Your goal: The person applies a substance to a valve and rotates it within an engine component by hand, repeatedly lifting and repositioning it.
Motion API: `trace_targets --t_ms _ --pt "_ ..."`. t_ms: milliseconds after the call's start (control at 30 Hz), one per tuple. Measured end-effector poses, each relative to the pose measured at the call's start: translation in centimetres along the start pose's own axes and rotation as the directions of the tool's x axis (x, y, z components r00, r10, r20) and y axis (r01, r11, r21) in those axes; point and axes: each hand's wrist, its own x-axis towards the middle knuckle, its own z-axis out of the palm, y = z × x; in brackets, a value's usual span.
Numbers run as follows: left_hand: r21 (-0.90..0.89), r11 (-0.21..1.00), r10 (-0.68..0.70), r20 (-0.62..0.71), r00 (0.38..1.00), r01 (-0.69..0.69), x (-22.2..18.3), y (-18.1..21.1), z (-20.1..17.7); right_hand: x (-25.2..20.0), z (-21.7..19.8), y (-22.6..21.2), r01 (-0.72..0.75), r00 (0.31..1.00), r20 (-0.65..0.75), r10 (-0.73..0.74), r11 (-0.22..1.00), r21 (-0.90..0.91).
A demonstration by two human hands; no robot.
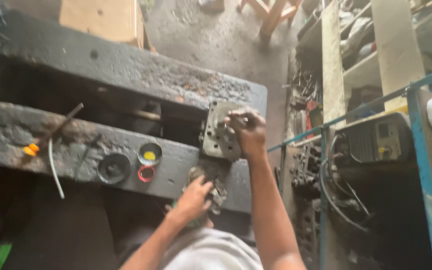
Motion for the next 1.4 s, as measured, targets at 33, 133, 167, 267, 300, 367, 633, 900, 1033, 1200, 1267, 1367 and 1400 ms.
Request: trace_targets --t_ms 33,133,167,267,300,367,633,900,1033,1200,1267,1367,1400 --pt "-0.031 0.998 -0.045 0.059 0.997 0.047 -0.8 0.7 0.0 0.1 0.1 0.0 -0.054 0.998 -0.02 0.053 0.994 -0.095" --pt "-0.084 0.991 -0.092 0.149 0.985 0.105 -1.0 1.6 -2.4 1.4 0.8 -2.3 -0.199 0.979 0.044 0.201 0.978 -0.055" --pt "-0.115 0.989 -0.079 0.137 0.987 0.095 -1.2 2.0 -2.9 1.5 0.9 -3.2 -0.258 0.962 0.093 0.256 0.966 0.002" --pt "-0.066 0.998 0.019 -0.019 1.0 -0.021 -2.1 2.2 -3.6 0.5 0.5 -4.8 -0.031 0.991 0.131 0.027 0.999 0.031" --pt "-0.025 0.997 0.065 -0.085 0.994 -0.068 -2.7 2.1 -3.4 0.1 0.6 -4.8 0.102 0.988 0.134 -0.075 0.973 -0.208" --pt "0.095 0.995 -0.022 -0.092 0.995 0.031 -3.5 1.9 -3.1 -0.1 0.9 -4.6 0.343 0.939 0.207 -0.275 0.705 -0.621" --pt "0.121 0.964 -0.239 -0.004 0.971 0.238 -4.0 2.0 -4.0 -2.9 -1.5 -14.5 0.042 0.941 -0.277 -0.195 0.878 -0.477" --pt "-0.725 0.412 -0.556 0.28 0.783 0.552 -1.8 4.1 -8.7 -8.1 -1.8 -13.2 -0.248 0.929 -0.298 0.219 0.967 -0.064" --pt "-0.856 0.215 -0.566 0.283 0.774 0.47 0.2 5.9 -9.8 -11.4 -1.9 -9.3 -0.557 0.759 -0.214 0.615 0.783 0.277" --pt "-0.801 0.055 -0.559 0.47 0.683 0.596 1.3 10.1 -9.8 -14.9 -0.5 -7.0 -0.676 0.704 -0.128 0.699 0.714 0.182" --pt "-0.751 0.441 -0.415 0.315 0.853 0.492 1.3 10.9 -9.1 -15.7 0.1 -6.8 -0.674 0.71 -0.15 0.688 0.725 0.142" --pt "-0.457 0.761 -0.377 0.267 0.887 0.46 0.9 11.8 -8.1 -16.3 0.3 -6.9 -0.646 0.722 -0.172 0.67 0.742 0.18" --pt "-0.324 0.813 -0.41 0.268 0.872 0.483 0.6 11.9 -7.7 -16.4 0.1 -6.9 -0.644 0.722 -0.173 0.67 0.742 0.188"
